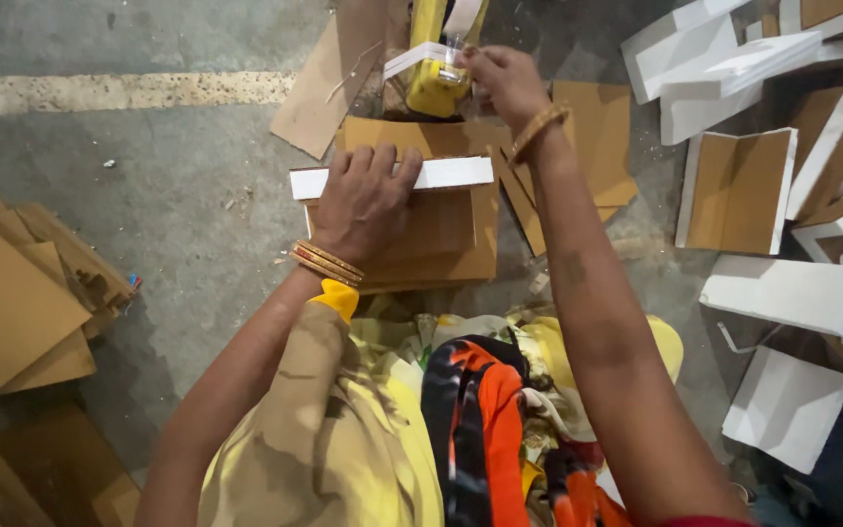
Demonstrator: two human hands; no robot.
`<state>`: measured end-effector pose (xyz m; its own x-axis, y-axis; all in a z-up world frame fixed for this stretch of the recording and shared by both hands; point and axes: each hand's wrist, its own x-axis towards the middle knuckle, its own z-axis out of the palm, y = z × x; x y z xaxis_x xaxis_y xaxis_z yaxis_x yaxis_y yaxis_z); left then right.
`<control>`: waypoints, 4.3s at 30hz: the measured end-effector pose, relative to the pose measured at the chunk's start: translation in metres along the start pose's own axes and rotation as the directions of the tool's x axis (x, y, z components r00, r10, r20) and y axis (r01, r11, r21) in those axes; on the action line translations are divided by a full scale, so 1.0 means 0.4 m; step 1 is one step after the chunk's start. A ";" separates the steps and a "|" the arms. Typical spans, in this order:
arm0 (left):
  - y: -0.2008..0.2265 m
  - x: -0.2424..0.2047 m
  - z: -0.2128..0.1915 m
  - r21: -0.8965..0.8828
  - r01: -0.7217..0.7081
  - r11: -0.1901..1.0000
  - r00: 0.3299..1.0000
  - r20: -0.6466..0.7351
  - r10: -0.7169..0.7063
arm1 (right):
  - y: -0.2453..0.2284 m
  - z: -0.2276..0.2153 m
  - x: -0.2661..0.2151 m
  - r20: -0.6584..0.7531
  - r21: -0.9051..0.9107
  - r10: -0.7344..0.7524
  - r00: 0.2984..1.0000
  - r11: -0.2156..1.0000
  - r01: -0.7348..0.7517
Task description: The person sits on the floor and assembles small cardboard boxes by inserting white foam inserts and sealing the flaps with clear tape from a handheld dispenser. The person handles multiple boxes one at a time, placing finished units aside.
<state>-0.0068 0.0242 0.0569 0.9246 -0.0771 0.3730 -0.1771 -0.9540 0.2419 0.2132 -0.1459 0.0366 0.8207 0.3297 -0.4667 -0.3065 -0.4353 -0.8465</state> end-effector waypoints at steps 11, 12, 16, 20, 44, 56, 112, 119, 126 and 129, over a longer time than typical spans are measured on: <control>-0.017 0.028 0.009 -0.048 0.077 0.996 0.996 0.037 -0.075 | 0.032 0.019 -0.403 0.054 0.263 -0.265 0.963 0.934 0.242; -0.021 0.037 0.011 -0.047 0.075 0.996 0.997 0.040 -0.073 | 0.053 0.035 -0.422 0.067 0.224 -0.240 0.969 0.950 0.220; -0.026 0.051 0.004 -0.066 0.047 0.997 0.997 0.062 -0.043 | 0.122 0.069 -0.400 0.076 0.348 -0.018 0.997 0.937 -0.009; -0.026 0.039 -0.016 -0.076 -0.021 0.997 0.998 0.056 0.025 | 0.184 0.070 -0.339 0.091 0.351 -0.025 0.996 0.936 -0.009; -0.027 0.026 -0.017 -0.090 0.026 0.996 0.999 0.047 -0.022 | 0.006 -0.002 -0.126 0.304 0.278 -0.178 0.936 0.956 0.092; -0.041 0.050 0.002 -0.083 -0.009 0.997 0.999 0.039 0.012 | 0.010 0.044 -0.033 -0.044 0.095 -0.118 0.992 0.988 0.122; -0.038 -0.030 -0.022 -0.614 0.105 0.782 0.993 0.107 -0.049 | -0.032 -0.057 -0.049 0.005 -0.222 0.034 0.999 0.975 -0.032; -0.046 -0.021 -0.020 -0.628 0.149 0.764 0.987 0.147 -0.071 | -0.017 0.031 -0.162 -0.054 0.061 -0.232 0.971 0.970 0.235; -0.051 0.033 0.016 -0.566 0.187 0.803 0.973 0.219 -0.072 | 0.087 0.107 -0.456 0.046 0.395 -0.065 0.997 0.918 0.041; -0.053 0.052 0.032 -0.549 0.234 0.802 0.960 0.262 -0.101 | 0.126 0.145 -0.453 0.048 0.471 0.037 0.998 0.880 -0.055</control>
<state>0.0206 0.0390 0.0483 0.9937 -0.0530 0.0992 -0.1105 -0.6243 0.7734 0.0213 -0.1790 0.0637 0.7848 0.3534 -0.5091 -0.5421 -0.0065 -0.8403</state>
